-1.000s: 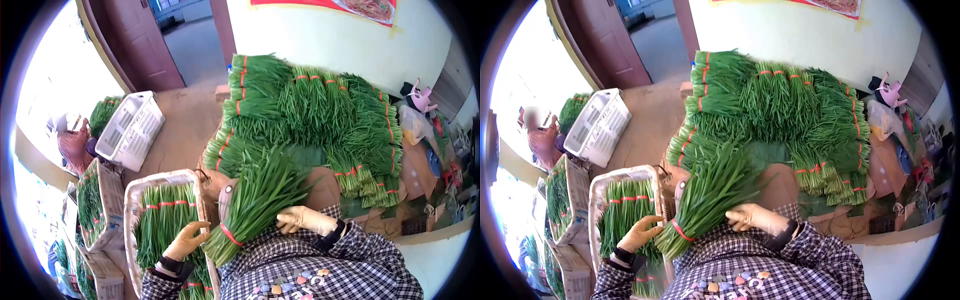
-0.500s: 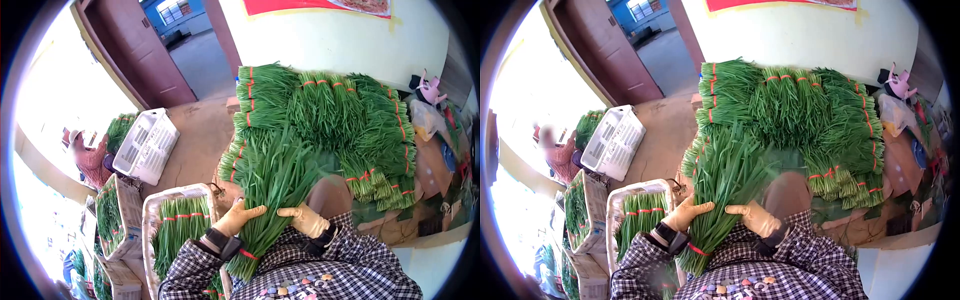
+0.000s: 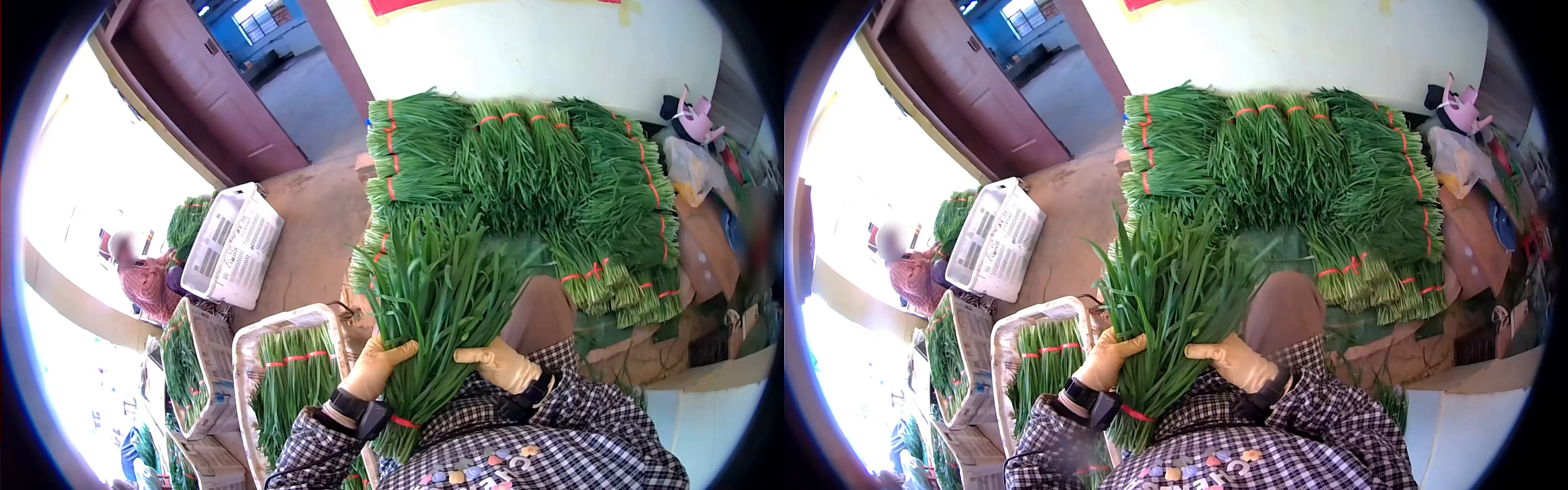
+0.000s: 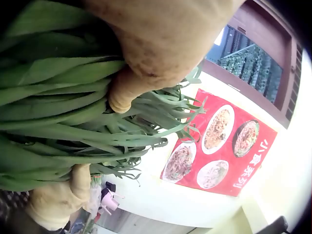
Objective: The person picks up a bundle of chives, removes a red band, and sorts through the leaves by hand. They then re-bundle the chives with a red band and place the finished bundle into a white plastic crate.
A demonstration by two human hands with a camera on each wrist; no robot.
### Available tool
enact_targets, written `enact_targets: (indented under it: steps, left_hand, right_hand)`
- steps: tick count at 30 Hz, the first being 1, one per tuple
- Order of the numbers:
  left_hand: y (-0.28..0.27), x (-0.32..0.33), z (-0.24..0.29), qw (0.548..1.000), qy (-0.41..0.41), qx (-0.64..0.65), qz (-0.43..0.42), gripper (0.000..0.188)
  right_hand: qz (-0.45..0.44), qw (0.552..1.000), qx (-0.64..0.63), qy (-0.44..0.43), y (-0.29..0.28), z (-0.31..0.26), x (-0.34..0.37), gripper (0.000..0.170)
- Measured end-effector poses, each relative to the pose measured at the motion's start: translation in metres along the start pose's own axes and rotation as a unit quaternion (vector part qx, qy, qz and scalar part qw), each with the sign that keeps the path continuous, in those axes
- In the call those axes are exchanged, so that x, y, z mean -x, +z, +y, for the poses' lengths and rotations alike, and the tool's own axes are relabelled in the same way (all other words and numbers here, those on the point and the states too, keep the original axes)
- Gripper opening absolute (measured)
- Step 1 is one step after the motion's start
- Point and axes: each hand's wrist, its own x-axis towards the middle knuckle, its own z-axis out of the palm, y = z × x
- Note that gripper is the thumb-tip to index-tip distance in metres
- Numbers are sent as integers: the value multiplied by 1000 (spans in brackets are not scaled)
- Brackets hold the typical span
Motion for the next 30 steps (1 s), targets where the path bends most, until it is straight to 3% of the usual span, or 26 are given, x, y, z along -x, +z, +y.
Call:
enact_targets:
  steps: [3,5,6,8,9,11,13,15,16,19,20,23,27,28,30]
  left_hand:
    - [1,1,0,1000,-2,1,8,24]
    - [-1,2,1,1000,-20,-3,-7,32]
    - [-1,2,1,1000,-21,0,-5,32]
    - [-7,2,4,988,48,-143,-33,66]
    - [-13,5,6,971,105,-207,-53,85]
    - [-35,19,-9,939,165,-301,21,87]
    - [-45,42,-9,942,134,-306,23,94]
    - [-39,57,-15,823,236,-516,35,100]
    - [-29,62,-10,803,237,-546,46,102]
    - [1,71,13,748,316,-582,36,77]
    - [10,70,17,735,344,-584,30,65]
    - [25,54,19,710,391,-585,17,56]
    - [33,25,6,738,397,-543,55,51]
    - [34,22,3,728,400,-552,70,47]
    - [36,19,1,720,403,-560,81,44]
  right_hand:
    - [28,997,-67,0,4,-26,-4,48]
    - [14,996,-87,25,4,-35,-6,32]
    - [12,996,-87,27,2,-35,-5,32]
    - [36,997,10,69,2,-27,-8,31]
    - [6,990,98,106,-4,-14,-4,41]
    - [57,966,-144,207,-8,32,-2,45]
    - [42,976,-87,197,2,22,-1,38]
    - [61,985,36,156,-3,-1,6,27]
    - [136,939,-157,274,5,-23,-5,30]
    - [131,959,-122,218,13,-34,-16,37]
    - [132,950,-185,214,18,-43,-20,43]
    - [147,969,-126,155,28,-59,-23,45]
    - [178,963,-134,151,30,-53,-20,56]
    - [174,966,-111,158,32,-60,-19,45]
    - [179,959,-130,179,29,-53,-15,51]
